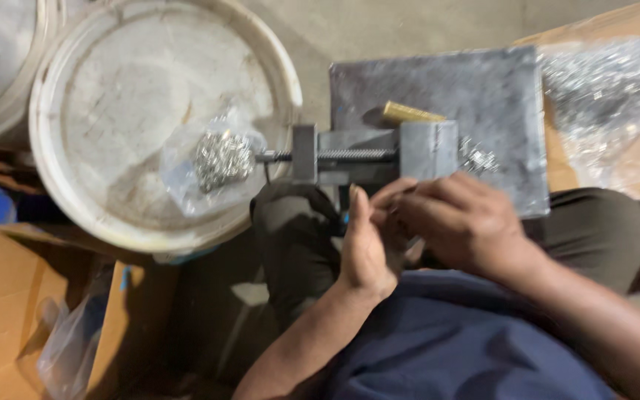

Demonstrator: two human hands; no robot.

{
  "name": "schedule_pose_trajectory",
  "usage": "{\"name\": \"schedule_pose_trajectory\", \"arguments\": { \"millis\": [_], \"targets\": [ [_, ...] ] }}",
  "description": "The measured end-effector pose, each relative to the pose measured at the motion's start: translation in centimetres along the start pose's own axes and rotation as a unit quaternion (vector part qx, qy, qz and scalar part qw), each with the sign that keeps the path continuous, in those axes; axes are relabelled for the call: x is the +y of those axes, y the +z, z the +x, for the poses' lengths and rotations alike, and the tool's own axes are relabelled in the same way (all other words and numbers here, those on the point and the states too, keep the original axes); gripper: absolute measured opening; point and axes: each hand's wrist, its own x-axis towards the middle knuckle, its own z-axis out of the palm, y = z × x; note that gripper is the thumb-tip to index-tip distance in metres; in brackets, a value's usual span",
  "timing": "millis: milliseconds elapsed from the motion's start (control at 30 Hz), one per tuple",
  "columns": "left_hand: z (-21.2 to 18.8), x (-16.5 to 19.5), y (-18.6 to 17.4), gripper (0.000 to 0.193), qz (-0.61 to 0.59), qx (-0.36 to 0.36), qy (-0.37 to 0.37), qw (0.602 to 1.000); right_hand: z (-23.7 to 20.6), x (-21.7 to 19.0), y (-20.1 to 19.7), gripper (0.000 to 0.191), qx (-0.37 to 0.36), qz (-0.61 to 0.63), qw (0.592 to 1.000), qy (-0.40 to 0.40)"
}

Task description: The person picks up metal pins and small metal clips from a pile and joins them together by hand before placing the assembled items into the palm of their hand.

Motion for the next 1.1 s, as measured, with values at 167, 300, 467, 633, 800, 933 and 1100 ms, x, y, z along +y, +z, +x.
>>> {"name": "schedule_pose_trajectory", "arguments": {
  "millis": [167,300,467,633,800,933,1100],
  "targets": [
    [0.0,0.3,0.9,0.077,0.042,0.027,-0.035,0.998,0.0,0.1,0.0,0.028,-0.038,0.002,0.999,-0.009],
    [0.0,0.3,1.1,0.077,0.065,0.032,-0.036,0.997,-0.2,0.2,0.4,0.02,-0.06,0.001,0.998,0.003],
    [0.2,0.4,1.1,0.073,0.059,0.02,-0.029,0.998,-0.7,0.7,0.6,0.018,-0.02,0.066,0.997,0.021],
    [0.1,0.5,1.2,0.048,0.109,0.074,-0.014,0.991,-2.2,1.5,0.8,0.02,0.007,0.224,0.958,0.179],
    [-0.1,0.2,0.6,0.026,0.11,-0.01,-0.022,0.994,-4.3,1.7,2.2,0.005,0.031,0.436,0.854,0.282],
    [0.3,-0.3,0.2,0.013,0.103,0.028,-0.011,0.994,-5.3,2.1,2.7,0.006,0.016,0.522,0.788,0.326],
    [0.1,0.1,0.4,0.02,0.067,-0.042,-0.05,0.996,-5.2,2.6,2.4,0.022,0.04,0.418,0.875,0.24]
  ]
}}
